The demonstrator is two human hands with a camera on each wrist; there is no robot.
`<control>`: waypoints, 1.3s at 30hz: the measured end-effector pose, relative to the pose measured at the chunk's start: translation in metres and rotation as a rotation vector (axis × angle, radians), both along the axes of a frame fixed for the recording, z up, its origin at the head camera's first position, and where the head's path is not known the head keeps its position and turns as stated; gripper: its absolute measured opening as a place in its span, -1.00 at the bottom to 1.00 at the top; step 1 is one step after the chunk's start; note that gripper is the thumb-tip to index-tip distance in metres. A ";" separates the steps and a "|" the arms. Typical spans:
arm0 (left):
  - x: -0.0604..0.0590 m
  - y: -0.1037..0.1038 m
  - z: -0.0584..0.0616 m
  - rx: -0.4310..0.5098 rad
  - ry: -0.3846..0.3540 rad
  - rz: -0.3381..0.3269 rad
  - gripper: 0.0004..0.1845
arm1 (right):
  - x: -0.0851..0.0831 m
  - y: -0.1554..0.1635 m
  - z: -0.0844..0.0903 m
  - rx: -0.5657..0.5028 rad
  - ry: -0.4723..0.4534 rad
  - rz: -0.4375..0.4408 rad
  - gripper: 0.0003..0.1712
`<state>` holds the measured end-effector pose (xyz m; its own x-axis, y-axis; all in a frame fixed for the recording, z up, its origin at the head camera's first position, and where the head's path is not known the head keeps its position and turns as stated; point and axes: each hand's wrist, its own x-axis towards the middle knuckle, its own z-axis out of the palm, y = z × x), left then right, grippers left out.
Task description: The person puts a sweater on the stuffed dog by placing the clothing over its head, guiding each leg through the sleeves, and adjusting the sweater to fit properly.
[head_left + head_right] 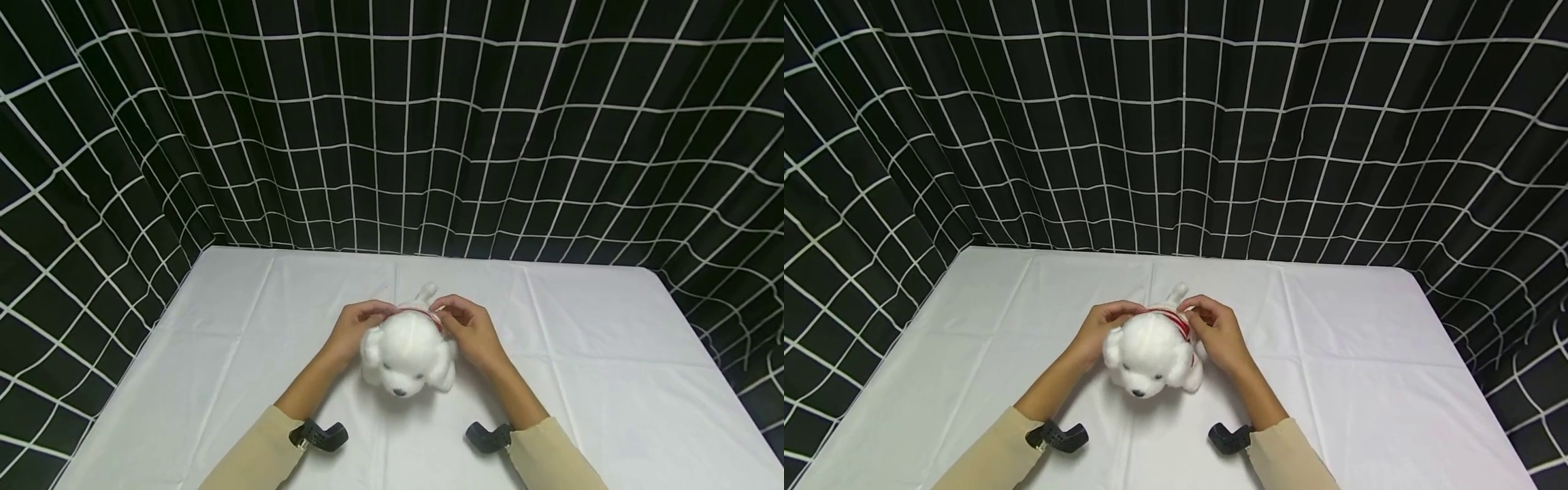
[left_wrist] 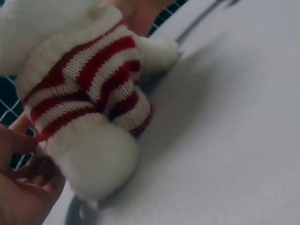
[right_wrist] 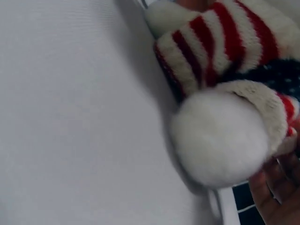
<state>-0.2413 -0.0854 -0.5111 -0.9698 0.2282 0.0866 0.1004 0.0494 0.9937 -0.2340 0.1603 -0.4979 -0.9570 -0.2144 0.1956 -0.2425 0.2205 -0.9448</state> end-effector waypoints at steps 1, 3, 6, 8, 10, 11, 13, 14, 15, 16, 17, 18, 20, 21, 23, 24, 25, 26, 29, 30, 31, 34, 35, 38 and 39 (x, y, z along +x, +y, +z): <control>0.001 0.000 0.001 -0.023 0.040 -0.011 -0.75 | 0.000 0.001 0.000 -0.002 0.023 0.024 -0.78; 0.002 -0.001 0.002 -0.110 0.134 -0.033 -0.72 | 0.001 0.004 0.001 0.006 0.059 0.073 -0.73; 0.005 -0.002 0.006 -0.294 0.295 -0.062 -0.63 | 0.002 0.006 0.005 0.076 0.102 0.131 -0.68; 0.006 -0.003 0.010 -0.402 0.380 -0.086 -0.55 | 0.004 0.006 0.009 0.161 0.134 0.155 -0.64; 0.007 -0.003 0.014 -0.487 0.416 -0.105 -0.51 | 0.005 0.005 0.014 0.267 0.180 0.177 -0.57; 0.007 -0.004 0.016 -0.534 0.424 -0.112 -0.51 | 0.006 0.003 0.016 0.327 0.206 0.180 -0.54; 0.008 -0.004 0.021 -0.626 0.420 -0.127 -0.51 | 0.008 0.000 0.021 0.445 0.247 0.186 -0.49; 0.008 -0.004 0.023 -0.689 0.428 -0.131 -0.51 | 0.009 -0.002 0.024 0.509 0.271 0.187 -0.46; 0.008 -0.004 0.024 -0.756 0.441 -0.135 -0.50 | 0.010 -0.004 0.027 0.571 0.292 0.185 -0.43; 0.008 -0.004 0.026 -0.823 0.459 -0.136 -0.48 | 0.011 -0.005 0.029 0.637 0.316 0.175 -0.41; 0.007 -0.003 0.028 -0.889 0.482 -0.130 -0.48 | 0.012 -0.007 0.030 0.697 0.332 0.164 -0.39; 0.007 -0.003 0.029 -0.950 0.516 -0.122 -0.47 | 0.012 -0.008 0.032 0.749 0.354 0.152 -0.37; 0.006 -0.003 0.029 -1.060 0.598 -0.089 -0.45 | 0.013 -0.009 0.033 0.835 0.382 0.116 -0.35; 0.006 -0.003 0.029 -1.098 0.630 -0.068 -0.46 | 0.012 -0.010 0.033 0.861 0.388 0.098 -0.36; 0.005 -0.003 0.026 -1.162 0.688 -0.022 -0.49 | 0.012 -0.010 0.032 0.893 0.389 0.071 -0.46; 0.005 -0.004 0.024 -1.183 0.715 0.001 -0.50 | 0.011 -0.010 0.032 0.905 0.383 0.059 -0.53; 0.005 -0.004 0.022 -1.197 0.735 0.022 -0.52 | 0.011 -0.010 0.031 0.921 0.372 0.049 -0.61; 0.005 -0.005 0.020 -1.214 0.754 0.040 -0.53 | 0.011 -0.009 0.030 0.938 0.363 0.040 -0.68; 0.005 -0.004 0.016 -1.227 0.791 0.090 -0.62 | 0.011 -0.009 0.028 0.983 0.330 0.018 -0.84; 0.005 -0.004 0.014 -1.213 0.795 0.104 -0.70 | 0.011 -0.009 0.027 0.992 0.325 0.012 -0.87; 0.004 -0.003 0.013 -1.174 0.770 0.118 -0.78 | 0.011 -0.009 0.027 0.990 0.323 0.008 -0.88; 0.004 -0.001 0.011 -1.029 0.646 0.104 -0.87 | 0.009 -0.008 0.026 0.931 0.295 0.008 -0.87; 0.003 0.000 0.012 -0.973 0.596 0.086 -0.86 | 0.009 -0.007 0.025 0.876 0.270 0.015 -0.82; 0.001 0.002 0.014 -0.814 0.462 0.021 -0.72 | 0.006 -0.004 0.023 0.652 0.162 0.020 -0.68; 0.000 0.003 0.015 -0.775 0.440 0.004 -0.65 | 0.005 -0.003 0.023 0.567 0.115 0.011 -0.65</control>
<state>-0.2417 -0.0828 -0.4964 -0.8861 0.3737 0.2740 0.4631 0.6933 0.5521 -0.2285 0.1575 -0.4752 -0.9337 -0.3254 0.1496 -0.3413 0.6819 -0.6470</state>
